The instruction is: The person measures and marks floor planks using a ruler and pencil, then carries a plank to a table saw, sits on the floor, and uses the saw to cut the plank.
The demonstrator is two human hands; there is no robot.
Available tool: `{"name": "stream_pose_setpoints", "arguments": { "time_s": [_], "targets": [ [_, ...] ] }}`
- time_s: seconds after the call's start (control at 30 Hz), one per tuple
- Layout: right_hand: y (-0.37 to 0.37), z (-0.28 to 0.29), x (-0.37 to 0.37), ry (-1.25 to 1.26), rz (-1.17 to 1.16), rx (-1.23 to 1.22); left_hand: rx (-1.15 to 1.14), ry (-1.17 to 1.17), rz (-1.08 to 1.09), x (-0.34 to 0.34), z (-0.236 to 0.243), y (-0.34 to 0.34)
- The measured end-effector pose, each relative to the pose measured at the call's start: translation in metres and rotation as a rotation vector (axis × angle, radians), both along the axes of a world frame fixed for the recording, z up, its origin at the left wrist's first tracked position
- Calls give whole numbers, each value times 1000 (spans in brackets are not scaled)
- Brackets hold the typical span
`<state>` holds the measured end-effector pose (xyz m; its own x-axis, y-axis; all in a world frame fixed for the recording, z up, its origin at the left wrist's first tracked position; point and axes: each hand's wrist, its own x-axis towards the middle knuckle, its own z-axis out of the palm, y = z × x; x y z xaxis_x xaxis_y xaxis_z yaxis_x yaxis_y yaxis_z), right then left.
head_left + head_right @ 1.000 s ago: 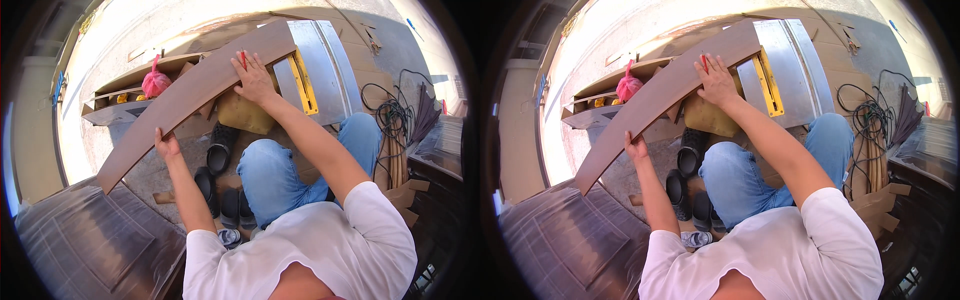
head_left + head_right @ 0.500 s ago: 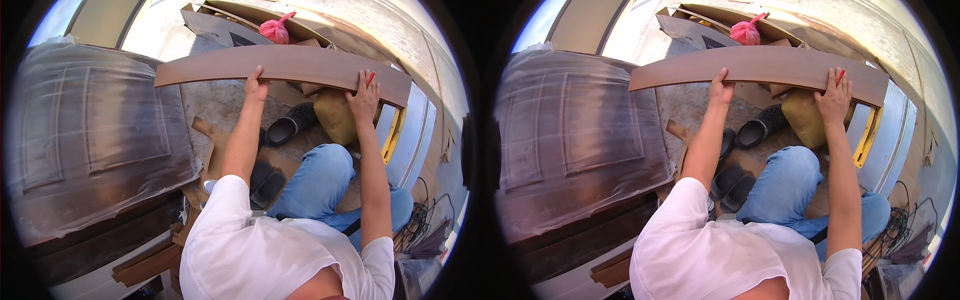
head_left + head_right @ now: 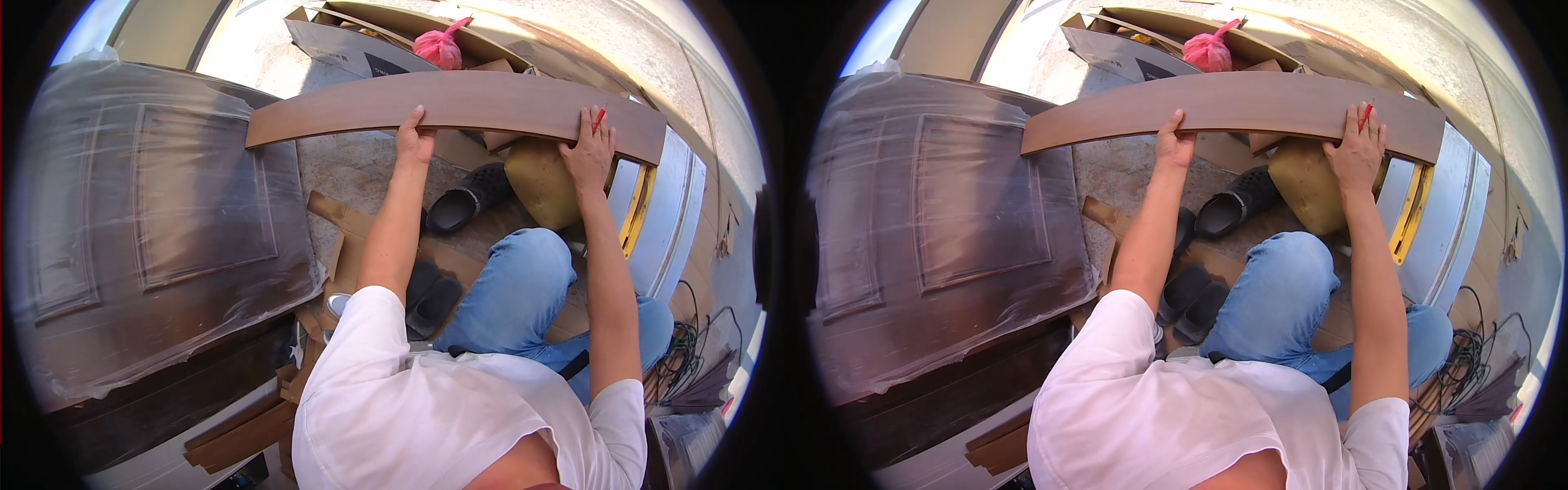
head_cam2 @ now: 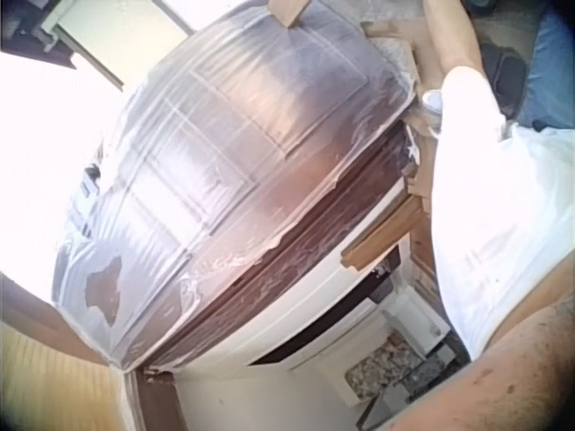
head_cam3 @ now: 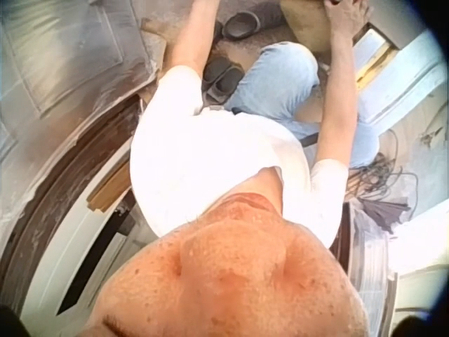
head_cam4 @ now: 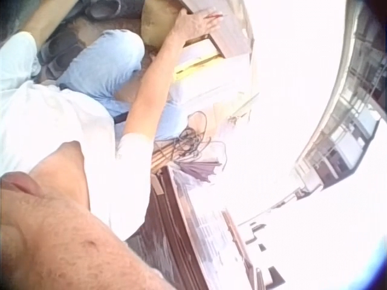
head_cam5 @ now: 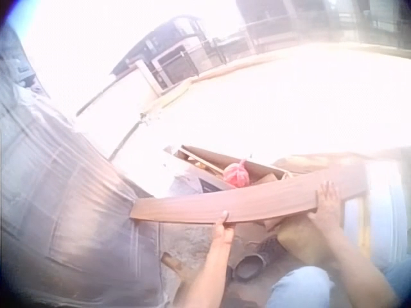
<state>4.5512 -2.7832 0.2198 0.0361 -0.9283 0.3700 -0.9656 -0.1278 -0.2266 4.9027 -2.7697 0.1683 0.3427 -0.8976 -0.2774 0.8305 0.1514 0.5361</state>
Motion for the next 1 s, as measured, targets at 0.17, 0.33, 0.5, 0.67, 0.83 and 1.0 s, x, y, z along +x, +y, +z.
{"name": "stream_pose_setpoints", "arguments": {
  "time_s": [0.17, 0.33, 0.5, 0.67, 0.83, 1.0],
  "targets": [
    [-4, -2, -25, -45, -21, -15, 4, -67, -40, -25, -6, -14],
    [0, -5, -13, -68, 49, 19, 32, -57, -119, 4, -13, 4],
    [2, -6, -12, -91, 3, 37, 50, -94, -87, 1, -9, 0],
    [-1, -8, -12, -111, 6, 42, 24, -72, -49, 2, -12, -9],
    [-9, -7, -5, -79, -9, 75, 66, -50, -30, 2, -11, -12],
    [18, 41, 16, -474, 350, -51, 56, -59, 20, -6, 8, -25]
  ]
}}
